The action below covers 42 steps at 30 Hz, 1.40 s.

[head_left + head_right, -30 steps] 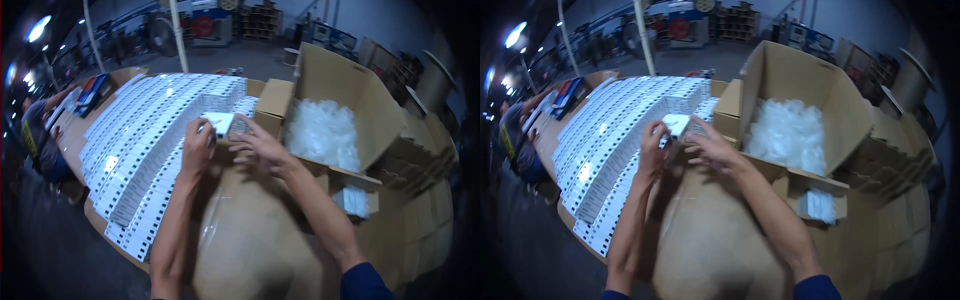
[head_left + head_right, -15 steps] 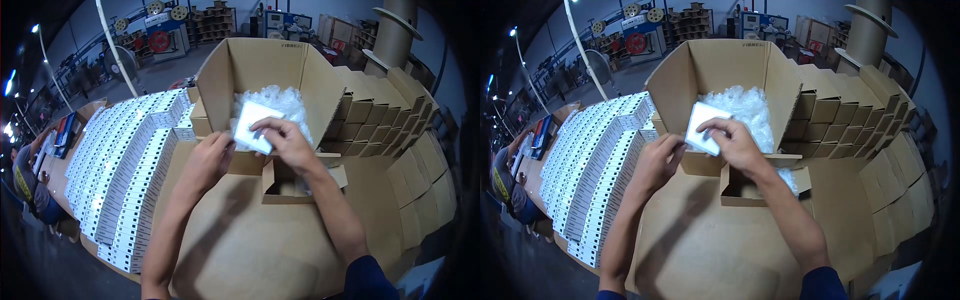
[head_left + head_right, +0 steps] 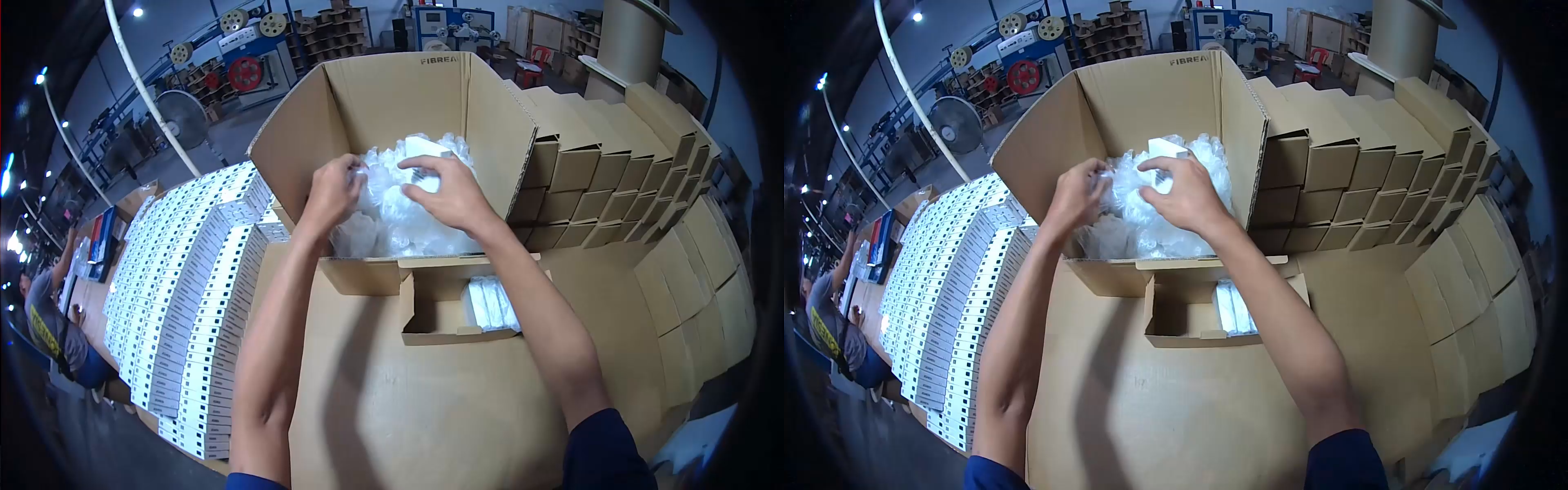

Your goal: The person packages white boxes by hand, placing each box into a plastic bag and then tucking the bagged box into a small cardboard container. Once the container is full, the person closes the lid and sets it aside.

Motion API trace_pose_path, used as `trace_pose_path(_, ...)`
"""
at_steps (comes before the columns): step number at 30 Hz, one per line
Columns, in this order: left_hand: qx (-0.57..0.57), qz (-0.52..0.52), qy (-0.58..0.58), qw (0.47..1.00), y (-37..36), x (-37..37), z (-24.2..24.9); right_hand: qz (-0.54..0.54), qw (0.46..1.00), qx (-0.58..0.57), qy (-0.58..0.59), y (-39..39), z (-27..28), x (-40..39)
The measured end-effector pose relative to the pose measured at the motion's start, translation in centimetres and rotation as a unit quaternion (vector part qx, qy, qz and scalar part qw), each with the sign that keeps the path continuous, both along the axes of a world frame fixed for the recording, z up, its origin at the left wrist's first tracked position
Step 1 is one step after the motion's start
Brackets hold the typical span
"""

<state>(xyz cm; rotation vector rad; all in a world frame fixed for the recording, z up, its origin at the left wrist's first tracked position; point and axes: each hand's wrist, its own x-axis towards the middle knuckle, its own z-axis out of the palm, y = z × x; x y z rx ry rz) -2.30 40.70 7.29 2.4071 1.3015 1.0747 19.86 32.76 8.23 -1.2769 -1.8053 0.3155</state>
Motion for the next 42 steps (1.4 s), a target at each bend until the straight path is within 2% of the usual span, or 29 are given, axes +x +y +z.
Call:
trace_pose_path(6, -0.009, -0.059, -0.122, 0.991, -0.6, 0.9, 1.3, -0.004, 0.995, 0.096, -0.043, 2.6, -1.0, -1.6)
trace_pose_path(9, -0.016, -0.110, -0.231, 0.966, -0.1, 1.8, 0.5, -0.015, 0.997, 0.054, -0.046, 3.7, -1.2, -1.9)
trace_pose_path(12, 0.035, -0.067, -0.258, 0.963, 0.5, 2.3, 0.4, -0.016, 0.997, 0.063, -0.031, 4.0, -1.1, -1.7)
trace_pose_path(16, -0.013, 0.058, -0.218, 0.974, 1.3, 1.7, 0.8, -0.049, 0.994, 0.087, -0.042, 4.7, -0.6, -0.1)
trace_pose_path(18, 0.028, 0.077, -0.153, 0.985, 1.4, 1.9, 0.6, -0.046, 0.995, 0.080, -0.026, 5.0, 0.0, 0.9)
trace_pose_path(20, 0.044, 0.067, -0.085, 0.993, 1.2, 2.0, 0.6, -0.062, 0.997, -0.017, 0.048, 4.5, 0.5, 0.9)
trace_pose_path(21, 0.078, 0.081, -0.100, 0.989, 1.3, 2.2, 0.4, -0.070, 0.992, -0.064, 0.085, 4.2, 0.9, 0.7)
trace_pose_path(23, 0.145, 0.105, -0.130, 0.975, 1.3, 2.7, 0.0, -0.072, 0.995, -0.016, 0.064, 4.2, 0.7, 0.7)
trace_pose_path(24, 0.178, 0.079, -0.129, 0.972, 0.8, 2.6, 0.6, -0.078, 0.994, -0.007, 0.070, 3.9, 0.8, 0.5)
trace_pose_path(26, 0.068, 0.067, -0.138, 0.986, -0.7, 3.0, 1.4, -0.072, 0.996, 0.025, 0.054, 3.8, 0.7, 0.5)
trace_pose_path(28, -0.035, 0.055, -0.140, 0.988, -1.8, 3.5, 1.8, -0.061, 0.997, -0.017, 0.033, 3.5, 1.1, 0.4)
trace_pose_path(31, -0.119, -0.006, -0.253, 0.960, 0.2, 2.9, -0.4, -0.079, 0.996, -0.023, 0.042, 3.1, 1.2, 0.6)
trace_pose_path(35, -0.079, 0.088, -0.217, 0.969, 0.1, 2.0, -0.6, -0.114, 0.991, 0.061, 0.028, 2.6, 0.2, 1.3)
trace_pose_path(36, -0.050, 0.132, -0.202, 0.969, 0.0, 2.1, -0.6, -0.126, 0.988, 0.065, 0.055, 2.7, 0.3, 1.5)
trace_pose_path(39, 0.046, 0.146, -0.196, 0.969, 0.2, 1.8, -1.2, -0.150, 0.981, 0.072, 0.104, 2.4, 0.6, 1.8)
trace_pose_path(40, -0.007, 0.136, -0.143, 0.980, 0.2, 1.5, -1.2, -0.153, 0.981, 0.073, 0.098, 2.1, 1.0, 1.9)
trace_pose_path(42, -0.025, 0.167, -0.142, 0.975, -0.4, 2.2, -0.8, -0.153, 0.980, 0.089, 0.093, 1.6, 1.7, 2.0)
